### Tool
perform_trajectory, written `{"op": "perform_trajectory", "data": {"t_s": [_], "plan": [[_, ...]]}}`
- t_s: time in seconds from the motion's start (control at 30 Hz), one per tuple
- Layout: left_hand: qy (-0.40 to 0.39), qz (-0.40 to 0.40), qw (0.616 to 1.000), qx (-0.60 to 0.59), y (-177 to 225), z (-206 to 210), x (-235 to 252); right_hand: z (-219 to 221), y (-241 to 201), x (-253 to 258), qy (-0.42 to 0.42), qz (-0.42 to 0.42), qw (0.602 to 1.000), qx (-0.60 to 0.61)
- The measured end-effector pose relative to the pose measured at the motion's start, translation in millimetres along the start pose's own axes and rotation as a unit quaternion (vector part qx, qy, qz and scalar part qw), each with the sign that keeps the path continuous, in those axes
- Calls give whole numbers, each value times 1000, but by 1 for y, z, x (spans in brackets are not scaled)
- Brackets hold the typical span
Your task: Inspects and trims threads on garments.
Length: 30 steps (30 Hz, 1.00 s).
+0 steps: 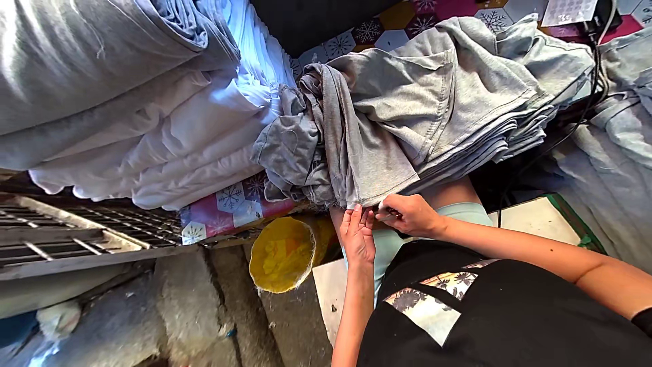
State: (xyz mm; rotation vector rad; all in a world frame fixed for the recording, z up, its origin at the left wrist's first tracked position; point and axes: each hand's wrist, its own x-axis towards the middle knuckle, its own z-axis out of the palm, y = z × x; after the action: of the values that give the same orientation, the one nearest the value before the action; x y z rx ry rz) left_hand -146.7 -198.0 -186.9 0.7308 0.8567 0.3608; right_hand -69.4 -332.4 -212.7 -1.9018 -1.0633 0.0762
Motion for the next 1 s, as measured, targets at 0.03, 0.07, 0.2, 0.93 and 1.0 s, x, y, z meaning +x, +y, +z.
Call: {"op": "perform_trajectory", "data": {"t_s": [0.03, 0.07, 0.2, 0.93, 1.0], "plan": [[9, 4, 1000, -12, 2, 1, -1, -8, -4, 1, -20, 56, 998, 6], [16, 10, 1000, -19, 3, 2, -2, -15, -5, 3, -35, 89, 995, 3], [23, 31, 999, -20, 8, 8, -8, -18, 11, 13, 8, 7, 998, -63], [-5, 94, 995, 43, 6, 11, -15, -3, 10, 25, 75, -35, 997, -6], [-3, 99, 994, 40, 6, 11, -14, -7, 12, 25, 68, -29, 997, -2]]}}
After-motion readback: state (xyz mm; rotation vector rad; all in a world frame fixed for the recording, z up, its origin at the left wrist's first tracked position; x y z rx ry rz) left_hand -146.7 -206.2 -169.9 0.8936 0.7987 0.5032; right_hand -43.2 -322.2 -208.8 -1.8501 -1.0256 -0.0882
